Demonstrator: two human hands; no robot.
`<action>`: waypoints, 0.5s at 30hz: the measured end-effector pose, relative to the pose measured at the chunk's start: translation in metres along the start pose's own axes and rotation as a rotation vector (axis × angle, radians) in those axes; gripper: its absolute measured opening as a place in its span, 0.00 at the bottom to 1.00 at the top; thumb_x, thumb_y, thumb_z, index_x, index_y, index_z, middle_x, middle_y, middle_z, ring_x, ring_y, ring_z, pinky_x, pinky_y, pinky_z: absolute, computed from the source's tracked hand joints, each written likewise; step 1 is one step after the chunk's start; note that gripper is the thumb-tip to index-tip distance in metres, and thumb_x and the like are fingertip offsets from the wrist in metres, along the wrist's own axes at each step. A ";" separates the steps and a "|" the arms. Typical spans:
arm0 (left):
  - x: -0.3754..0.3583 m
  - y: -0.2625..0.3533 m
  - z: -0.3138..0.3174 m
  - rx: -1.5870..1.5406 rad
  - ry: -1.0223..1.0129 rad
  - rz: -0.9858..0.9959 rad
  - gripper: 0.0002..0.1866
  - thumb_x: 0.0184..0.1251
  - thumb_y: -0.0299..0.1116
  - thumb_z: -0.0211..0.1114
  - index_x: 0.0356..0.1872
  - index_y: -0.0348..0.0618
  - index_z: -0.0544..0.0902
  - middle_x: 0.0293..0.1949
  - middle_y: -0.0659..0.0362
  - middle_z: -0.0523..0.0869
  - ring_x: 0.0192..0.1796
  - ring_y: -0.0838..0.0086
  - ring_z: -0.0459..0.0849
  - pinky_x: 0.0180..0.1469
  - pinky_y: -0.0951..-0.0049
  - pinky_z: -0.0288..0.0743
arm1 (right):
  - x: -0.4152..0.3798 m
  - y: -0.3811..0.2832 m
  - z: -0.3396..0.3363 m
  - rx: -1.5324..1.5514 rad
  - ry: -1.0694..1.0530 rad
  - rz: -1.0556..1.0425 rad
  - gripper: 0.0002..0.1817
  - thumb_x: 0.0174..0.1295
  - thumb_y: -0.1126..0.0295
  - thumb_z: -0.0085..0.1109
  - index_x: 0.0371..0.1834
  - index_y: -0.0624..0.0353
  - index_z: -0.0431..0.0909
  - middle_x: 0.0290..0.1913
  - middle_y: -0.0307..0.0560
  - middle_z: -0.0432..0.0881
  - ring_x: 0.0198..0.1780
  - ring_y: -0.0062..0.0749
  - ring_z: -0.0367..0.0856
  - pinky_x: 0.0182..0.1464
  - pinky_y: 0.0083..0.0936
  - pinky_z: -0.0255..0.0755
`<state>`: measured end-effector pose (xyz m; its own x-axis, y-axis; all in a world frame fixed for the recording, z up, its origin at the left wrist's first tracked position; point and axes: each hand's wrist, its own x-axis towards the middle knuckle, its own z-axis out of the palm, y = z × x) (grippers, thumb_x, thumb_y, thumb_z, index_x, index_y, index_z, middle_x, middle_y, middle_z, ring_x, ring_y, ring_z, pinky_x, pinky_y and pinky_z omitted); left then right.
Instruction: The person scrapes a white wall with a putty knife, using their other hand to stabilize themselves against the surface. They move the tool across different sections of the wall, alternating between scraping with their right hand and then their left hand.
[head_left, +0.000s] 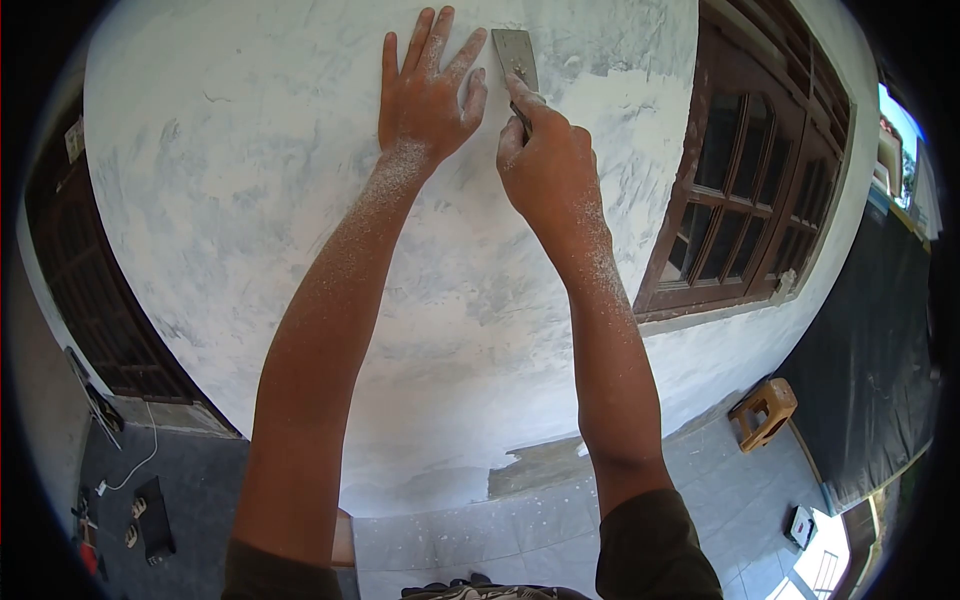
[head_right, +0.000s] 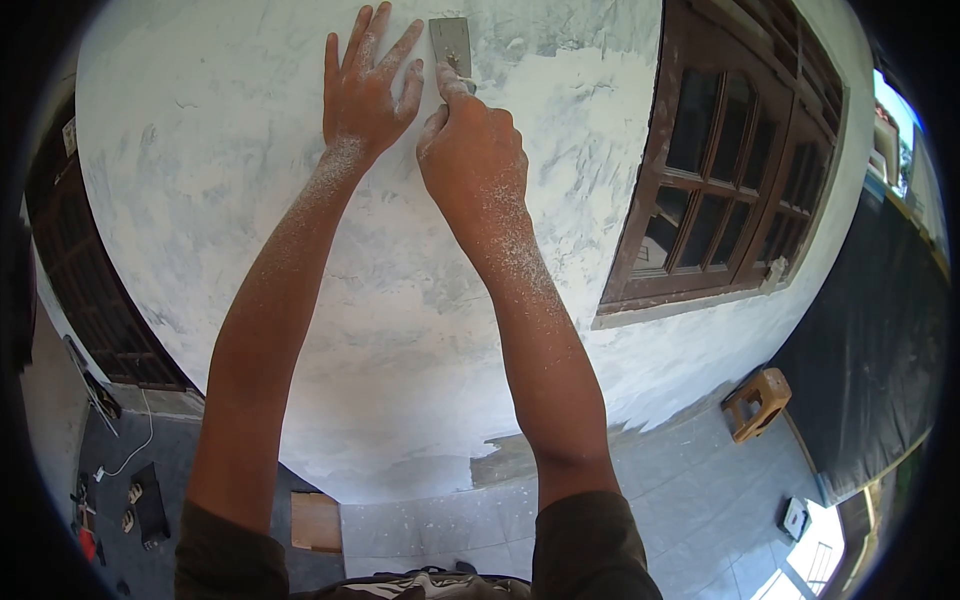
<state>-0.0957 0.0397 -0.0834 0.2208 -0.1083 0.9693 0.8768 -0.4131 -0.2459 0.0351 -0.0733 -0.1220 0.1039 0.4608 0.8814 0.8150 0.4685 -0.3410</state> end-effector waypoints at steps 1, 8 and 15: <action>0.000 0.000 0.000 -0.007 -0.002 -0.004 0.27 0.72 0.39 0.58 0.71 0.47 0.77 0.81 0.48 0.61 0.84 0.57 0.53 0.83 0.44 0.40 | 0.001 0.000 0.000 -0.005 -0.002 -0.001 0.23 0.72 0.72 0.52 0.70 0.57 0.77 0.35 0.62 0.89 0.35 0.52 0.91 0.41 0.43 0.87; -0.001 0.000 0.000 -0.004 -0.012 -0.003 0.27 0.72 0.39 0.59 0.72 0.48 0.76 0.81 0.48 0.60 0.84 0.58 0.53 0.84 0.45 0.39 | -0.006 0.009 0.011 0.034 0.032 -0.035 0.22 0.73 0.72 0.52 0.70 0.57 0.77 0.35 0.63 0.89 0.33 0.50 0.91 0.39 0.44 0.87; 0.001 -0.001 0.000 0.005 -0.003 -0.009 0.28 0.72 0.39 0.59 0.72 0.48 0.75 0.81 0.48 0.60 0.84 0.58 0.52 0.84 0.45 0.38 | -0.020 0.005 0.007 0.011 -0.009 0.020 0.23 0.72 0.73 0.51 0.70 0.56 0.77 0.41 0.67 0.88 0.38 0.52 0.91 0.47 0.41 0.84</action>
<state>-0.0961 0.0400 -0.0827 0.2142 -0.1023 0.9714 0.8810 -0.4093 -0.2374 0.0327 -0.0748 -0.1438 0.1147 0.4767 0.8715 0.8067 0.4673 -0.3617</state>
